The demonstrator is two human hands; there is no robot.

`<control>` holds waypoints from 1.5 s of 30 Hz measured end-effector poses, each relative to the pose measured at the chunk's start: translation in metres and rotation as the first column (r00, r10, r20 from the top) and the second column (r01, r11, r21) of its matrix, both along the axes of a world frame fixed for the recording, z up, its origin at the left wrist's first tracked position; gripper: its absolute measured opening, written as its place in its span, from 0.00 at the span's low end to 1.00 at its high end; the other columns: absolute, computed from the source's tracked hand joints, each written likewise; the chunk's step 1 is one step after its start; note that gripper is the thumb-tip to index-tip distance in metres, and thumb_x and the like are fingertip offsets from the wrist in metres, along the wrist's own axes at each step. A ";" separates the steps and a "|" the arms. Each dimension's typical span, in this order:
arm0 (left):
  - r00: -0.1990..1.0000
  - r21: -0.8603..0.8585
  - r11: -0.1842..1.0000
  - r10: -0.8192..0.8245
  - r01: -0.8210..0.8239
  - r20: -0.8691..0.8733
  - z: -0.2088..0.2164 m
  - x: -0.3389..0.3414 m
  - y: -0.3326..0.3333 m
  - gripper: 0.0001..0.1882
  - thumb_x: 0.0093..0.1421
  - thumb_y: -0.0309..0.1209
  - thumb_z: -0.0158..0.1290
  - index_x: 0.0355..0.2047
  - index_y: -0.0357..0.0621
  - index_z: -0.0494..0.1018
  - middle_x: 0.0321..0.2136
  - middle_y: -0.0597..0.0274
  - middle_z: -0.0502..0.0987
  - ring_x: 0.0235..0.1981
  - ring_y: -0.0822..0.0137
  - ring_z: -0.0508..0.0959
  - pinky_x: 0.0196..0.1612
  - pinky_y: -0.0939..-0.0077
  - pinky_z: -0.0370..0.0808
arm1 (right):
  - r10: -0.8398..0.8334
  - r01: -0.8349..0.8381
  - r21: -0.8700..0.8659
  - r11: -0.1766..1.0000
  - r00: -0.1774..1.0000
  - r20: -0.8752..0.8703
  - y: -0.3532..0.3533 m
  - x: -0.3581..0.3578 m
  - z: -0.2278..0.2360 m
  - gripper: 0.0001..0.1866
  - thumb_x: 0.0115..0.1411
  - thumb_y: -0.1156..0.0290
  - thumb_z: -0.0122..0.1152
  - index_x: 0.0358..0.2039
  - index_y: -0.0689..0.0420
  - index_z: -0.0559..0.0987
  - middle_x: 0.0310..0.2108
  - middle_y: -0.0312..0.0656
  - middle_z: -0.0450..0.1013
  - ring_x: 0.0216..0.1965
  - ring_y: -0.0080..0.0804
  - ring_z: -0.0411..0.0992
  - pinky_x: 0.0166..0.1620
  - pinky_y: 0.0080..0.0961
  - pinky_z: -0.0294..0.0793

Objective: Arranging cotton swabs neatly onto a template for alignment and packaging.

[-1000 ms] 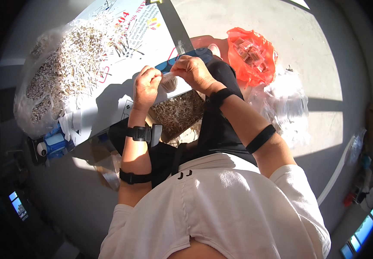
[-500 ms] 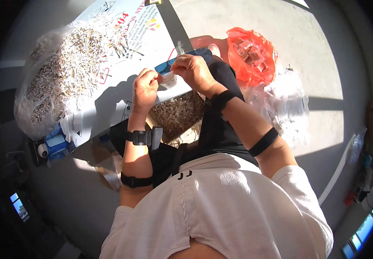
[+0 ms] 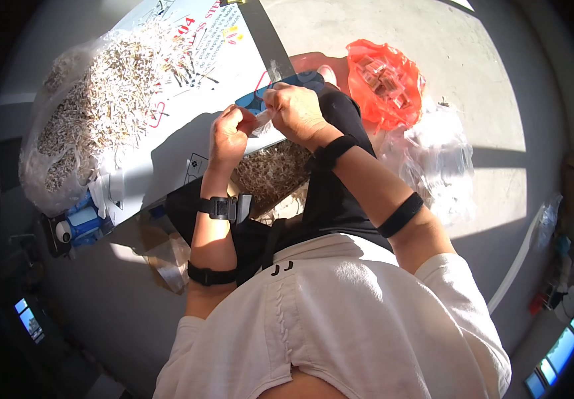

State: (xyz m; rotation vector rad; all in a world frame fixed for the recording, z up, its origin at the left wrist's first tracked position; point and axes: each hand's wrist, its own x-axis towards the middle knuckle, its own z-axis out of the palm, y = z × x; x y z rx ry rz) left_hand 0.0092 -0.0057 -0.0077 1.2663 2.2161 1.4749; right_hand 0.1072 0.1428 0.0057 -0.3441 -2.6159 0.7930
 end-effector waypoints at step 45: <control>0.986 -0.359 0.926 -0.150 0.117 -0.065 0.025 -0.009 -0.001 0.04 0.51 0.18 0.48 0.27 0.39 0.69 0.33 0.52 0.73 0.38 0.48 0.74 0.40 0.56 0.72 | 0.331 -0.332 0.000 0.943 0.941 -0.078 0.008 -0.003 -0.016 0.06 0.55 0.75 0.60 0.30 0.59 0.71 0.31 0.45 0.68 0.34 0.48 0.71 0.36 0.38 0.73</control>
